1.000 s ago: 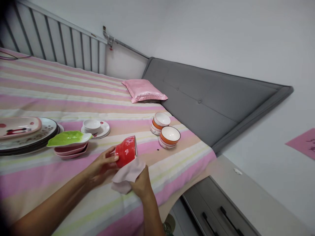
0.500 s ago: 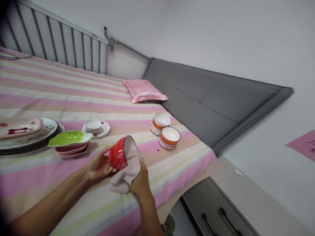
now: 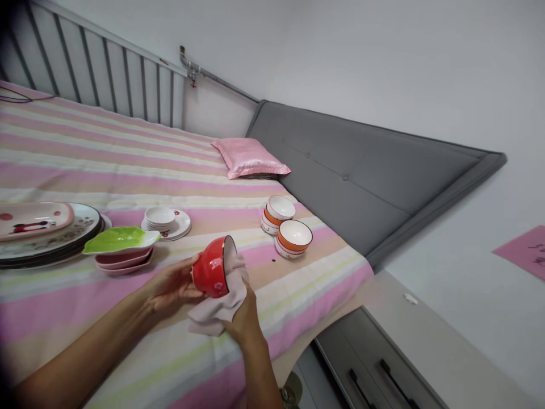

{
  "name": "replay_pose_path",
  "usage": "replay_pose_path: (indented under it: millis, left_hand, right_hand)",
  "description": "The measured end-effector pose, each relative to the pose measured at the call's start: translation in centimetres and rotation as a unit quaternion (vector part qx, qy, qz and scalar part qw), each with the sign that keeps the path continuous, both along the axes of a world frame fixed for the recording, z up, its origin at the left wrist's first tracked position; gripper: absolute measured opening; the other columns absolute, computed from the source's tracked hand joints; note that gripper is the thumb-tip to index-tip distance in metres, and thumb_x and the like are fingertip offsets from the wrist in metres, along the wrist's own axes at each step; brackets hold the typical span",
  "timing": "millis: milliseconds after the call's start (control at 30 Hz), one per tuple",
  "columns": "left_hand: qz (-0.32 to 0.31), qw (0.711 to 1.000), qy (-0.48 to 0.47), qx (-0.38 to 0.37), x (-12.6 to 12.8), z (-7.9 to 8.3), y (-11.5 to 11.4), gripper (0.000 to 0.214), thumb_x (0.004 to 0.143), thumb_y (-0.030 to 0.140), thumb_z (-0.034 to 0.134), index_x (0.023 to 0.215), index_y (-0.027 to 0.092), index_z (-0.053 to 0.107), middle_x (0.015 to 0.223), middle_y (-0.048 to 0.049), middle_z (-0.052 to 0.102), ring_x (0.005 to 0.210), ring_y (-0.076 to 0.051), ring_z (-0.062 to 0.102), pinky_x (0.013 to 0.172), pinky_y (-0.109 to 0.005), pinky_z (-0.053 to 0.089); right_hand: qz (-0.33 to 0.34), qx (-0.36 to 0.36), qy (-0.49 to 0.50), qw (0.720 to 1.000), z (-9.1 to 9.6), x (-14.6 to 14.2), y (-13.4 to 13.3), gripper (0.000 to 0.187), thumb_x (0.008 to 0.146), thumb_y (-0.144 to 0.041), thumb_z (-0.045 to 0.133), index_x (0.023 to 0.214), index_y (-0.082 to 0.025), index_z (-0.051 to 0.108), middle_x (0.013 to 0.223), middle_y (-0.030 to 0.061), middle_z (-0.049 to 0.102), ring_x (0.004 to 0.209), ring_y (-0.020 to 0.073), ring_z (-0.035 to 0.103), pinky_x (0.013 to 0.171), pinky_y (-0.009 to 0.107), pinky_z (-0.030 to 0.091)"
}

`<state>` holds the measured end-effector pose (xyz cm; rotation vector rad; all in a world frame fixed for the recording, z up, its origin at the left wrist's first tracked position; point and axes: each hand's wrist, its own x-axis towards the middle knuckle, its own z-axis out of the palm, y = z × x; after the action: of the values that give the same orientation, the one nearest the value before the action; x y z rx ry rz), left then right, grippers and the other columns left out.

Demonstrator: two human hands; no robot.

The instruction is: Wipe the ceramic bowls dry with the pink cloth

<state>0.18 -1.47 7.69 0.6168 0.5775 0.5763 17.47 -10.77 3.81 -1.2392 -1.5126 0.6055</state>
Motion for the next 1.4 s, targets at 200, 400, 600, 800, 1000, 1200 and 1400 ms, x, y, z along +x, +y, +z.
replay_pose_path:
  millis: [200,400,600,800,1000,1200,1400]
  left_hand:
    - [0.005,0.977,0.053,0.208,0.0,1.1,-1.1,0.053,0.075,0.033,0.071,0.122,0.017,0.054,0.099,-0.0108,0.069,0.085,-0.024,0.067,0.075,-0.035,0.056]
    - [0.034,0.915,0.114,0.386,-0.2,1.7,-1.3,0.074,0.065,0.031,0.079,0.13,0.02,0.047,0.12,-0.0129,0.061,0.104,-0.03,0.06,0.084,-0.041,0.052]
    - [0.036,0.823,0.138,0.55,-0.6,1.1,-0.7,0.08,0.066,0.026,0.078,0.136,0.024,0.04,0.136,-0.0122,0.048,0.116,-0.028,0.054,0.099,-0.044,0.044]
    - [0.026,0.66,0.232,0.714,-1.4,0.6,-0.1,0.07,0.078,0.02,0.066,0.14,0.03,0.034,0.146,-0.01,0.035,0.133,-0.028,0.034,0.108,-0.048,0.033]
    - [0.024,0.555,0.263,0.789,-1.5,1.0,-0.5,0.058,0.087,0.011,0.052,0.138,0.034,0.037,0.147,-0.0098,0.032,0.13,-0.026,0.039,0.099,-0.042,0.043]
    - [0.015,0.582,0.262,0.77,-1.4,0.9,-0.5,0.062,0.084,0.014,0.057,0.138,0.036,0.036,0.149,-0.0074,0.03,0.132,-0.027,0.036,0.103,-0.044,0.039]
    - [-0.03,0.856,0.183,0.482,-1.3,1.0,-0.6,0.097,0.064,0.027,0.079,0.144,0.028,0.025,0.148,-0.0139,0.032,0.126,-0.032,0.045,0.101,-0.045,0.042]
  right_hand:
    - [0.074,-0.009,0.116,0.99,0.4,-0.4,-0.1,0.045,0.057,-0.015,0.068,0.102,-0.015,0.061,0.102,0.0086,0.067,0.093,0.0267,0.062,0.081,0.036,0.051]
    - [0.054,-0.008,0.172,0.984,1.2,-1.2,0.2,0.041,0.063,-0.015,0.067,0.104,-0.018,0.061,0.103,0.008,0.068,0.093,0.0243,0.064,0.083,0.036,0.052]
    - [0.042,-0.032,0.189,0.981,1.5,-1.7,0.1,0.031,0.066,-0.023,0.068,0.096,-0.018,0.063,0.081,0.0047,0.07,0.085,0.0229,0.065,0.085,0.037,0.052]
    - [0.029,-0.026,0.248,0.968,-0.3,-1.7,0.1,0.019,0.067,-0.029,0.07,0.083,-0.02,0.065,0.082,0.0055,0.07,0.087,0.0225,0.064,0.085,0.036,0.052]
    - [0.022,-0.058,0.344,0.937,-0.1,-2.0,-0.1,0.028,0.069,-0.038,0.071,0.091,-0.022,0.066,0.074,0.0032,0.069,0.07,0.0204,0.064,0.069,0.035,0.056]
    - [-0.01,-0.073,0.349,0.934,0.8,-2.1,-0.2,0.037,0.06,-0.048,0.074,0.087,-0.023,0.067,0.076,0.0039,0.07,0.07,0.0225,0.064,0.066,0.037,0.056]
    - [-0.04,-0.05,0.297,0.953,-0.1,-1.3,-0.1,0.027,0.059,-0.041,0.075,0.075,-0.022,0.065,0.066,0.0033,0.067,0.063,0.0217,0.062,0.066,0.037,0.057]
